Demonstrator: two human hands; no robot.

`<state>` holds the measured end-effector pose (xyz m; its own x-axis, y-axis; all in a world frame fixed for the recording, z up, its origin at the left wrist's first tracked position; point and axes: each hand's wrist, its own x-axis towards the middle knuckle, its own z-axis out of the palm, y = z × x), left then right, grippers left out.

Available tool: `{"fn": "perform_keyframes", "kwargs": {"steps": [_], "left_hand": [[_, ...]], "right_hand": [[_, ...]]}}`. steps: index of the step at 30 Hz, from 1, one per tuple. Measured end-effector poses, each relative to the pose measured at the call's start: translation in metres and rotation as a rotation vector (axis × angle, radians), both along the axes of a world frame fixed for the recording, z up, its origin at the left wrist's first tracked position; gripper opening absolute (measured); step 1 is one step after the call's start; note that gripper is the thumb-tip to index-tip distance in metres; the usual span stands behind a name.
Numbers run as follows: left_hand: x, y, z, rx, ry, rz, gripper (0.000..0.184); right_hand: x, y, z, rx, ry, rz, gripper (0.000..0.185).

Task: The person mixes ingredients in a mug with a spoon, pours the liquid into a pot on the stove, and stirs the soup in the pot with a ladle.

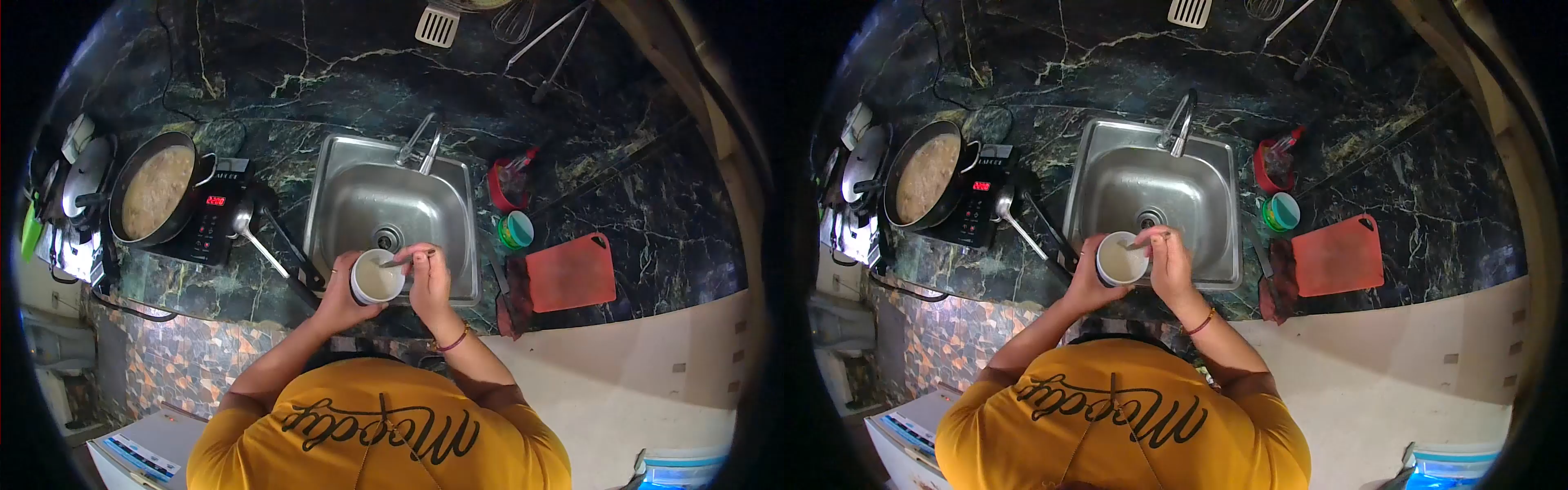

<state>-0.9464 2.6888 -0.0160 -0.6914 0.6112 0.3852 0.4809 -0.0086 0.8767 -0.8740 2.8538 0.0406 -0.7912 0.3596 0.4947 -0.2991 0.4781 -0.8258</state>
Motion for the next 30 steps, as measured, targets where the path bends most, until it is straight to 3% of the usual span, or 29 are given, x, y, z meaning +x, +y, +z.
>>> {"fn": "perform_keyframes", "kwargs": {"steps": [2, 6, 8, 13, 20, 23, 25, 26, 30], "left_hand": [[0.000, 0.001, -0.001, 0.003, 0.005, 0.005, 0.092], [-0.002, 0.001, -0.006, -0.021, 0.023, 0.055, 0.090], [-0.005, 0.000, -0.008, -0.014, 0.038, 0.036, 0.089], [-0.002, 0.002, -0.002, -0.011, 0.006, 0.006, 0.088], [0.002, 0.006, 0.006, 0.003, 0.005, -0.048, 0.092], [0.003, 0.009, 0.006, -0.001, -0.008, -0.057, 0.091], [0.002, 0.010, 0.008, 0.007, -0.028, -0.061, 0.091], [0.002, 0.010, 0.009, 0.007, -0.027, -0.057, 0.091], [0.000, 0.010, 0.013, 0.043, -0.032, -0.081, 0.091]], "right_hand": [[0.004, -0.004, -0.006, -0.244, -0.050, 0.021, 0.017], [0.007, 0.009, -0.009, -0.444, -0.079, -0.031, 0.019], [0.006, 0.018, -0.012, -0.797, 0.014, -0.076, 0.019], [0.006, 0.029, 0.011, -0.855, 0.132, -0.094, 0.019], [0.015, 0.018, 0.054, -0.438, 0.224, -0.070, 0.020], [0.030, 0.001, 0.055, -0.198, 0.100, -0.027, 0.014], [0.037, -0.004, 0.053, 0.044, -0.026, 0.203, 0.008], [0.039, -0.001, 0.056, 0.164, -0.163, 0.225, 0.015], [0.028, 0.017, 0.052, 0.427, -0.059, 0.197, 0.017]]}}
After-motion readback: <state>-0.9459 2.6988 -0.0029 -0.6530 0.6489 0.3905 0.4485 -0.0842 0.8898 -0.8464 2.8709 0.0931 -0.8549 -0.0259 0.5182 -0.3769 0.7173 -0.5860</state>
